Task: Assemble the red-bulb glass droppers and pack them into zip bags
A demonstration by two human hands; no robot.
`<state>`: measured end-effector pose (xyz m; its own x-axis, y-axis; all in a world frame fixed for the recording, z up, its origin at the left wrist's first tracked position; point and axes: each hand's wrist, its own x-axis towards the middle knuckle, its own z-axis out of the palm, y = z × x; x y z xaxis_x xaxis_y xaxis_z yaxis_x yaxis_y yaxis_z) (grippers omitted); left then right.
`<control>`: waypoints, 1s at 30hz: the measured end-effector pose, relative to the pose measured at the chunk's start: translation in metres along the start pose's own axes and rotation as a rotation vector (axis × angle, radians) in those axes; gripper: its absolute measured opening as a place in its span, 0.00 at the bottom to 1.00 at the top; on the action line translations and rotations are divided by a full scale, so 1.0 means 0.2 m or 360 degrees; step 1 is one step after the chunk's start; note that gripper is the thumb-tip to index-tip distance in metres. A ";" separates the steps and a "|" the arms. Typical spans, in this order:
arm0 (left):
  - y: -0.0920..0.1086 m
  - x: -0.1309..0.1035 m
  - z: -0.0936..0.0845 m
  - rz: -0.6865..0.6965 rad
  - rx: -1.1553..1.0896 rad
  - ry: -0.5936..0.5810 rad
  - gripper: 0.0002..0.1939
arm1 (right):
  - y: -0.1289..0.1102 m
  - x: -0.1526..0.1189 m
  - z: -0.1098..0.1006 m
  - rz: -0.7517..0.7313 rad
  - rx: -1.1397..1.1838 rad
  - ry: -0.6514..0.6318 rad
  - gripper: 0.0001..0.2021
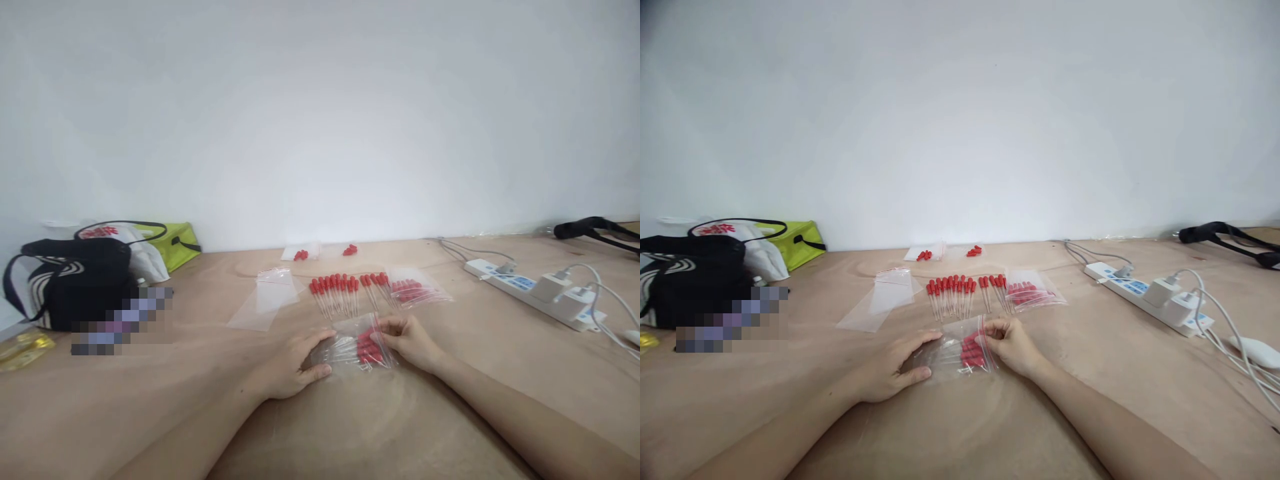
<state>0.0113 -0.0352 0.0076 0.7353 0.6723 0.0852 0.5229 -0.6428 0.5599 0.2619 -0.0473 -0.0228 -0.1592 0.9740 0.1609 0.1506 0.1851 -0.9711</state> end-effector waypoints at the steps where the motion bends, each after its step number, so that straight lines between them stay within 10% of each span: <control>1: 0.00 0.00 0.00 0.0002 0.0002 0.0005 0.25 | 0.00 0.00 0.00 -0.0042 -0.0105 -0.0043 0.13; 8: 0.02 0.01 -0.02 0.0029 0.0109 -0.0112 0.20 | 0.00 0.01 -0.01 -0.0201 -0.0881 0.0164 0.13; 15: 0.02 0.00 -0.02 0.0000 0.0139 -0.0144 0.19 | -0.02 0.06 -0.08 -0.0164 -0.0810 0.0090 0.08; 19: 0.02 0.00 -0.02 0.0029 0.0091 -0.0095 0.19 | -0.06 0.20 -0.14 0.0024 -0.1273 0.0478 0.04; 30: 0.02 0.00 -0.02 0.0050 0.0044 -0.0099 0.17 | 0.02 0.56 -0.05 0.0360 -0.1538 0.0450 0.08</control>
<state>0.0127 -0.0362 0.0136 0.7766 0.6279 0.0504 0.5102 -0.6738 0.5345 0.2542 0.0634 -0.0062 0.1870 0.9710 0.1489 0.8884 -0.1024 -0.4476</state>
